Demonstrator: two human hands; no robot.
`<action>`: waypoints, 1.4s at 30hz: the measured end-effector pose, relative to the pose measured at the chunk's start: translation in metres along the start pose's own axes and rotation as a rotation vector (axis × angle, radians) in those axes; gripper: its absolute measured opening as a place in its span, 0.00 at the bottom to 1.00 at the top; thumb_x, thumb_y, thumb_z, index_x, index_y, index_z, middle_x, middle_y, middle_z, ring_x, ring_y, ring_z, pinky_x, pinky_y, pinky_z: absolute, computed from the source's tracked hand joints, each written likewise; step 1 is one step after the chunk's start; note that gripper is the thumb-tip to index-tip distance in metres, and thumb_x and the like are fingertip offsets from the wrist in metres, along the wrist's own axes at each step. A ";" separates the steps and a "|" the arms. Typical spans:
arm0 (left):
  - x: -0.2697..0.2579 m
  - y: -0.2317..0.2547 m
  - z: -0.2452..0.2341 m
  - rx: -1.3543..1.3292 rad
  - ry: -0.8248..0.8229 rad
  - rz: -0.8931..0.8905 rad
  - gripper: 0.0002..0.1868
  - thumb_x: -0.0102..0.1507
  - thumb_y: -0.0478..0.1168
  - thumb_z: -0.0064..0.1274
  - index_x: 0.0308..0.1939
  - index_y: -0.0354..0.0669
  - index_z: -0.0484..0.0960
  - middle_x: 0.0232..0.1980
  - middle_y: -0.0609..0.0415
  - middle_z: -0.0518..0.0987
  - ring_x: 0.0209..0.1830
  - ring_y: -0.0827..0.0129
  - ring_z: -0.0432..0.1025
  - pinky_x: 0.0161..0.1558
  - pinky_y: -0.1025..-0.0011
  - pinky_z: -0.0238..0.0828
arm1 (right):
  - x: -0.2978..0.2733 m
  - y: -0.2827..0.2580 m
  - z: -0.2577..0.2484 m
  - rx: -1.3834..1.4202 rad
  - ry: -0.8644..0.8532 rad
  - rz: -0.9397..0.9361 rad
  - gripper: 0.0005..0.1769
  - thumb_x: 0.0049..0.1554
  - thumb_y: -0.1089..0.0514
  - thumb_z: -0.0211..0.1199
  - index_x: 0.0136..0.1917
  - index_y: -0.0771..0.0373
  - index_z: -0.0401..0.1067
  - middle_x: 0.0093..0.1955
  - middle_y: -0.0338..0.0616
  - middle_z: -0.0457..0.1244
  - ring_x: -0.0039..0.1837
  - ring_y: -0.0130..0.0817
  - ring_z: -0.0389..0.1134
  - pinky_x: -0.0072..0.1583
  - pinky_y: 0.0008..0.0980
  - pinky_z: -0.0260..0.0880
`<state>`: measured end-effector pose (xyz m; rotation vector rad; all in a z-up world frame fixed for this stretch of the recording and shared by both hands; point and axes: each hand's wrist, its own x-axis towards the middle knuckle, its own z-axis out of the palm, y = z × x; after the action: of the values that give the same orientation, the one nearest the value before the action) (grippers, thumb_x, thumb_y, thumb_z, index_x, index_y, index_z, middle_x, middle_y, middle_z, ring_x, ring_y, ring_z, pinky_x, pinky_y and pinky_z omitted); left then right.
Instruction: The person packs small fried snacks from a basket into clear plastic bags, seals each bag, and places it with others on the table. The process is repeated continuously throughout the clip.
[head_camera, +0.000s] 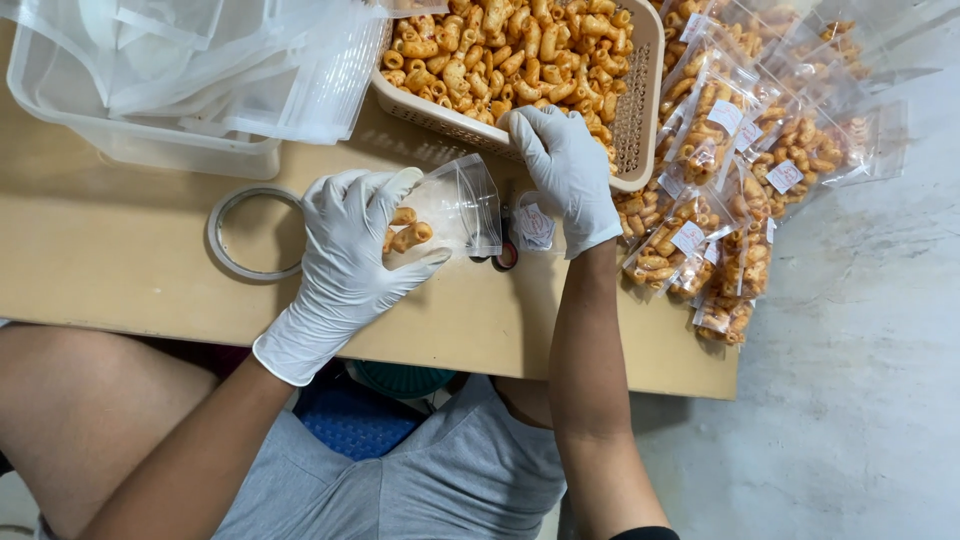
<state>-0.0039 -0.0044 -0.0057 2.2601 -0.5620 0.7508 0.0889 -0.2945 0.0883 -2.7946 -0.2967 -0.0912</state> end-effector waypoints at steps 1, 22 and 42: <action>0.000 0.001 0.000 -0.002 0.001 0.001 0.49 0.68 0.76 0.70 0.80 0.48 0.82 0.66 0.50 0.82 0.64 0.48 0.72 0.70 0.48 0.66 | -0.001 0.004 -0.001 -0.002 0.001 0.001 0.33 0.76 0.23 0.40 0.51 0.43 0.75 0.48 0.32 0.66 0.55 0.41 0.67 0.54 0.51 0.64; -0.001 0.003 -0.004 0.003 0.002 0.016 0.48 0.68 0.77 0.70 0.78 0.48 0.83 0.67 0.52 0.82 0.63 0.50 0.72 0.69 0.49 0.65 | -0.009 0.021 0.004 0.659 0.332 -0.013 0.14 0.79 0.66 0.56 0.68 0.53 0.79 0.55 0.33 0.69 0.55 0.20 0.68 0.61 0.23 0.70; -0.004 0.001 0.003 -0.036 0.004 0.000 0.48 0.68 0.75 0.69 0.80 0.48 0.82 0.68 0.52 0.83 0.65 0.49 0.74 0.70 0.48 0.66 | -0.100 -0.085 -0.020 1.070 0.090 -0.111 0.22 0.75 0.52 0.69 0.74 0.69 0.80 0.50 0.57 0.75 0.39 0.35 0.69 0.45 0.29 0.80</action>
<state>-0.0069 -0.0066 -0.0095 2.2252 -0.5694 0.7388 -0.0280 -0.2418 0.1239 -1.7098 -0.3426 -0.0566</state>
